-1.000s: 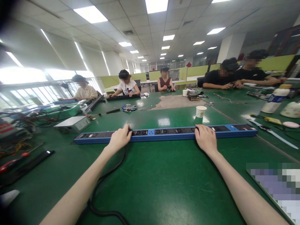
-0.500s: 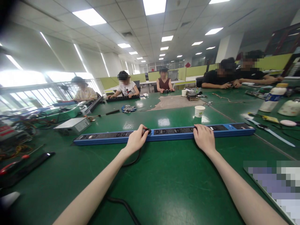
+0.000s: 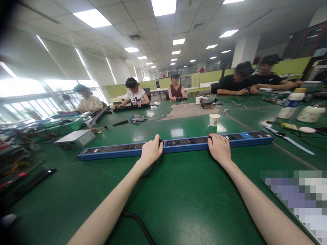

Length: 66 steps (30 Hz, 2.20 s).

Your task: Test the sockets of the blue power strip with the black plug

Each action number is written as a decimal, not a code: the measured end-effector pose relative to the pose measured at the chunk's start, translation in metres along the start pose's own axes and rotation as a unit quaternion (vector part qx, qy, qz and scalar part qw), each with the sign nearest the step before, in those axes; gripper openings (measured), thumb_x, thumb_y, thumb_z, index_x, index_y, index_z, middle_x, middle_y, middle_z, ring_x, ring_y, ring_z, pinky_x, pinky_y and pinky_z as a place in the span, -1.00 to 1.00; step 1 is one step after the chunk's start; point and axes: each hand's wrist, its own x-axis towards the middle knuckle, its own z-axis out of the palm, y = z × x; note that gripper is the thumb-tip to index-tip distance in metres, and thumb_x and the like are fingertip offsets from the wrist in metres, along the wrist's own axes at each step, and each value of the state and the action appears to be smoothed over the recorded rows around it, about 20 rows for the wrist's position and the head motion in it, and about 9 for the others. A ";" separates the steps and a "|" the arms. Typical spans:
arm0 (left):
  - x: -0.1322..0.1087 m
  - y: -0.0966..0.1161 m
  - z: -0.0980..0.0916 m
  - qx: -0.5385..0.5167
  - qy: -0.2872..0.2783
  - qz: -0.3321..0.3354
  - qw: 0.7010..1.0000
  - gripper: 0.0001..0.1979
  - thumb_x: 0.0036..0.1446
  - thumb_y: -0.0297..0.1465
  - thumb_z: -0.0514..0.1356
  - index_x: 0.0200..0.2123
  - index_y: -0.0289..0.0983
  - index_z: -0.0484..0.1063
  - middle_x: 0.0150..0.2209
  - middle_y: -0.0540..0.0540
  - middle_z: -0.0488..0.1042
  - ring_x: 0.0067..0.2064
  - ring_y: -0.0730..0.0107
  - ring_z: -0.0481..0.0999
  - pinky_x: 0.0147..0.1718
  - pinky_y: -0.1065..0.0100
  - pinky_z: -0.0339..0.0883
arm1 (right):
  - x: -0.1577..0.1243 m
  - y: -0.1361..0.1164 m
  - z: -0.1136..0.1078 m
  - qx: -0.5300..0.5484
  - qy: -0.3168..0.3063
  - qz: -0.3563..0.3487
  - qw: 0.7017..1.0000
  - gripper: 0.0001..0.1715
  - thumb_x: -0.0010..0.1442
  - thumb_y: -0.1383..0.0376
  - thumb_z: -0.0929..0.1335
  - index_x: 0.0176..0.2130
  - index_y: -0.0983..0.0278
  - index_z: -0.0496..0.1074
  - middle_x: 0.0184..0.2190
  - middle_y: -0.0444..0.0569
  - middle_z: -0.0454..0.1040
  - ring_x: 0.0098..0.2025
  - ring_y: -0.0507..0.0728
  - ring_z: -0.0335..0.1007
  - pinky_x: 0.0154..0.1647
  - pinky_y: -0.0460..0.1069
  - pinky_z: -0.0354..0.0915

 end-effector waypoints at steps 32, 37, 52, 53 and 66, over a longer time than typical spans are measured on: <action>0.015 0.070 0.017 -0.136 0.012 0.080 0.987 -0.68 0.61 -0.18 -0.02 0.23 -0.17 0.32 -0.12 -0.22 0.70 -0.01 -0.04 0.73 -0.04 0.14 0.47 | 0.000 0.003 0.000 0.001 0.008 -0.001 1.000 -0.46 0.54 0.13 0.13 0.22 0.19 0.54 0.24 0.12 0.61 0.29 0.35 0.44 0.30 0.29 0.27; 0.025 0.073 0.025 -0.141 0.009 0.057 0.988 -0.70 0.61 -0.18 -0.01 0.21 -0.17 0.32 -0.11 -0.23 0.69 -0.01 -0.01 0.73 -0.04 0.16 0.46 | 0.000 0.001 -0.001 0.005 0.009 -0.003 1.000 -0.46 0.53 0.15 0.14 0.22 0.19 0.54 0.23 0.13 0.61 0.29 0.35 0.44 0.30 0.30 0.26; 0.023 0.112 0.021 -0.041 0.024 0.085 0.995 -0.70 0.54 -0.35 0.04 0.22 -0.32 0.34 -0.13 -0.30 0.70 -0.03 -0.02 0.75 -0.06 0.19 0.48 | 0.000 0.001 0.000 0.006 -0.001 0.006 1.000 -0.44 0.54 0.13 0.13 0.23 0.21 0.53 0.26 0.12 0.60 0.30 0.34 0.42 0.30 0.27 0.22; 0.023 0.115 0.022 -0.035 0.026 0.089 0.995 -0.69 0.53 -0.38 0.05 0.23 -0.32 0.33 -0.13 -0.30 0.70 -0.03 -0.02 0.75 -0.07 0.19 0.49 | 0.000 0.001 0.000 0.008 -0.002 0.006 1.000 -0.45 0.54 0.13 0.13 0.24 0.21 0.53 0.26 0.12 0.59 0.31 0.34 0.42 0.31 0.27 0.22; 0.031 0.127 0.021 -0.028 -0.003 0.078 0.997 -0.69 0.45 -0.46 0.13 0.20 -0.36 0.38 -0.08 -0.34 0.69 0.01 -0.02 0.74 -0.04 0.19 0.50 | -0.001 -0.001 -0.004 0.020 -0.002 0.008 1.000 -0.42 0.56 0.11 0.11 0.25 0.21 0.52 0.27 0.12 0.58 0.33 0.34 0.40 0.36 0.27 0.18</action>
